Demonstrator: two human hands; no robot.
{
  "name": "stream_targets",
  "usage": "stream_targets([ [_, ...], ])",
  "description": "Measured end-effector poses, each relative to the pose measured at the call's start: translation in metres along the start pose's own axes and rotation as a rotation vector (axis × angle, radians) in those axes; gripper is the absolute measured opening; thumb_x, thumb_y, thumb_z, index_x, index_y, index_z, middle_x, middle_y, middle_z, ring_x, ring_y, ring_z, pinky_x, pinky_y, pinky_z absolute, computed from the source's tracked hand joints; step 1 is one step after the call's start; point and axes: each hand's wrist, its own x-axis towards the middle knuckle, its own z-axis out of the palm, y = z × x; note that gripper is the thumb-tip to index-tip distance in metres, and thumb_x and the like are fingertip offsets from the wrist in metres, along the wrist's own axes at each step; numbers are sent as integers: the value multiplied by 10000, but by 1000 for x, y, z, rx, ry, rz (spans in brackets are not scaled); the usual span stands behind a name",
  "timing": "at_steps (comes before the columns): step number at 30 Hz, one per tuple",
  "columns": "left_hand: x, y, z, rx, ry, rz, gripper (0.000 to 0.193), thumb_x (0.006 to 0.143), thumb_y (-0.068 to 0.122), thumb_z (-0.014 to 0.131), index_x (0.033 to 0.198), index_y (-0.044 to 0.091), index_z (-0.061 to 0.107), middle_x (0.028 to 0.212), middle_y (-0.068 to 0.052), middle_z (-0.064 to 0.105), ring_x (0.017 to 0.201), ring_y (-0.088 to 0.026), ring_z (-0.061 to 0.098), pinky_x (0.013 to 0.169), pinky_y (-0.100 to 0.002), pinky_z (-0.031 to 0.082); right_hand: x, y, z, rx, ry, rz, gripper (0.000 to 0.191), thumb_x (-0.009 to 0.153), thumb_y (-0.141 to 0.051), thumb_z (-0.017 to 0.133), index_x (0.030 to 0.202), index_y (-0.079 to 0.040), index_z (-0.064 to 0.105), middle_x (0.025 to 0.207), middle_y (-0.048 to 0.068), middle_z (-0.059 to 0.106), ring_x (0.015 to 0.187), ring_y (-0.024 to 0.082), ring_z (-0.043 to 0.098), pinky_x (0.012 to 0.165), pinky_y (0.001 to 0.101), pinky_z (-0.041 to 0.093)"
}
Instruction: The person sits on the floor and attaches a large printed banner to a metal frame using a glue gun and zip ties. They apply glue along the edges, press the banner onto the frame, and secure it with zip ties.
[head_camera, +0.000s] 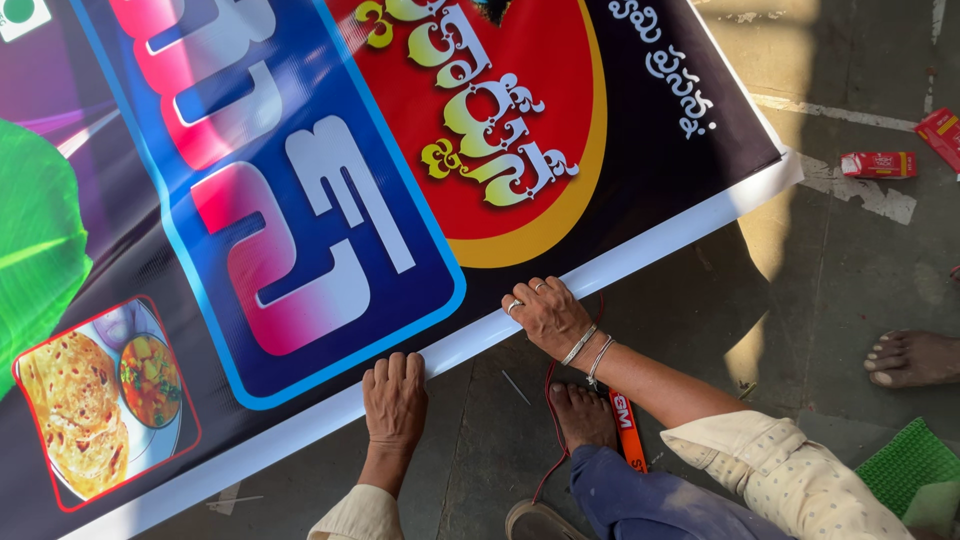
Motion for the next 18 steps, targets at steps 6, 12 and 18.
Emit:
stream_targets([
  [6, -15, -14, -26, -26, 150, 102, 273, 840, 20, 646, 1111, 11, 614, 1031, -120, 620, 982, -280, 610, 916, -409, 515, 1, -3, -4, 19, 8, 5, 70, 907, -59, 628, 866, -99, 668, 692, 11, 516, 671, 158, 563, 637, 329, 473],
  [12, -22, -11, -31, -64, 169, 84, 304, 835, 8, 639, 1137, -33, 640, 1021, -130, 644, 966, -286, 632, 872, -405, 525, -4, -2, -2, 88, -34, 12, 144, 865, 10, 607, 950, -78, 683, 759, 35, 558, 738, 203, 591, 669, 362, 477],
  [18, -26, -9, -21, -26, 65, 62, 246, 868, -1, 646, 1112, -31, 660, 948, -108, 629, 881, -246, 622, 764, -372, 512, -25, 0, 12, 79, 178, -127, 240, 805, -19, 644, 1037, -35, 701, 954, 101, 649, 946, 288, 651, 877, 438, 519],
])
